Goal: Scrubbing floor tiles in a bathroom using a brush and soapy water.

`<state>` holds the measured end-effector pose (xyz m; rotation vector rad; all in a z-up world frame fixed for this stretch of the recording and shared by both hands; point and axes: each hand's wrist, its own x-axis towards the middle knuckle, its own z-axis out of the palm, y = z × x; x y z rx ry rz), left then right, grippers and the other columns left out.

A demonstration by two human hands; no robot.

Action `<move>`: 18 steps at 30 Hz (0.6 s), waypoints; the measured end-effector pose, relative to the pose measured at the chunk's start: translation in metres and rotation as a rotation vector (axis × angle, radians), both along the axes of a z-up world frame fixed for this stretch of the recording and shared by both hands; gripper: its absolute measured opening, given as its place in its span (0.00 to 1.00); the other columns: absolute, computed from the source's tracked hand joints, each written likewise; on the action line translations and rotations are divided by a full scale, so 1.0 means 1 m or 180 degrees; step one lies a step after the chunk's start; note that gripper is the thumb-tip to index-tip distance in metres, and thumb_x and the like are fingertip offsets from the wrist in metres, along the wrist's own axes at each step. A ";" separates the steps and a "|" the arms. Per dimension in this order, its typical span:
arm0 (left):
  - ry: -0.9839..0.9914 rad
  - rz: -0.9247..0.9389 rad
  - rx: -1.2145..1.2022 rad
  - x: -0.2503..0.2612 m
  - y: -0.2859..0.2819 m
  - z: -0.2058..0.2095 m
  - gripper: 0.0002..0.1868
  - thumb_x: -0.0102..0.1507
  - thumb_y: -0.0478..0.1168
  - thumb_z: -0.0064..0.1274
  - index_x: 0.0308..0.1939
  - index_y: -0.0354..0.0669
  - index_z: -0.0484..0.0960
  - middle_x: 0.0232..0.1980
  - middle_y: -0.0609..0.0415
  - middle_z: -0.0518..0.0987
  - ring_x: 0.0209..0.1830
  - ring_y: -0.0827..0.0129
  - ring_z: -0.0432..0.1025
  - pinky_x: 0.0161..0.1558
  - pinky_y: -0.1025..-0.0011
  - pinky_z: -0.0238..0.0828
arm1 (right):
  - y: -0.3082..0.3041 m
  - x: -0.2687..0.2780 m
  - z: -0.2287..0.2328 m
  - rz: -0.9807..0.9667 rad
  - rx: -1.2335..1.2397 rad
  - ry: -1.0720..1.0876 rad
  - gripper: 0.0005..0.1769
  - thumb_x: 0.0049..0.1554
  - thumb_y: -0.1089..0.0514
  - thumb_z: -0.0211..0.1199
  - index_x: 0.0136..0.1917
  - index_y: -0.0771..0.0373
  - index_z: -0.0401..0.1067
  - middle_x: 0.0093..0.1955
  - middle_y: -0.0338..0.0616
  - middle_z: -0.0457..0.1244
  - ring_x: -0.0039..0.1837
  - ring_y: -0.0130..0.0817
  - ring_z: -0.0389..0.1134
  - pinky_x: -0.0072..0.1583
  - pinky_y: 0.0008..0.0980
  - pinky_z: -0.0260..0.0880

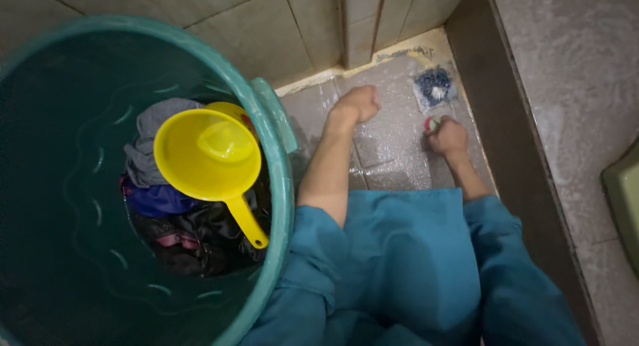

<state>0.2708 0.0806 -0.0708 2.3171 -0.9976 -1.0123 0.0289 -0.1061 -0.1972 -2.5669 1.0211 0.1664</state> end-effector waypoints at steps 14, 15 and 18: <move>-0.0291 0.0623 -0.0240 0.012 -0.011 -0.022 0.13 0.63 0.44 0.48 0.49 0.47 0.81 0.56 0.46 0.80 0.59 0.49 0.73 0.59 0.53 0.68 | 0.032 0.069 -0.014 0.0027 -0.0043 -0.0063 0.25 0.50 0.43 0.69 0.53 0.63 0.75 0.49 0.62 0.70 0.52 0.61 0.72 0.54 0.55 0.73; -0.0343 0.0822 -0.0268 0.012 -0.014 -0.020 0.13 0.63 0.44 0.48 0.48 0.49 0.81 0.57 0.46 0.80 0.59 0.49 0.73 0.60 0.51 0.67 | 0.038 0.071 -0.013 0.0072 0.0024 -0.0011 0.24 0.49 0.45 0.68 0.54 0.62 0.75 0.49 0.63 0.70 0.51 0.62 0.72 0.53 0.55 0.73; -0.0320 0.0852 -0.0206 0.012 -0.008 -0.012 0.13 0.58 0.40 0.49 0.44 0.50 0.83 0.55 0.49 0.84 0.59 0.55 0.76 0.61 0.57 0.71 | 0.066 0.049 -0.003 0.0802 0.0107 -0.0381 0.20 0.49 0.46 0.67 0.50 0.60 0.77 0.48 0.61 0.70 0.49 0.63 0.71 0.52 0.55 0.72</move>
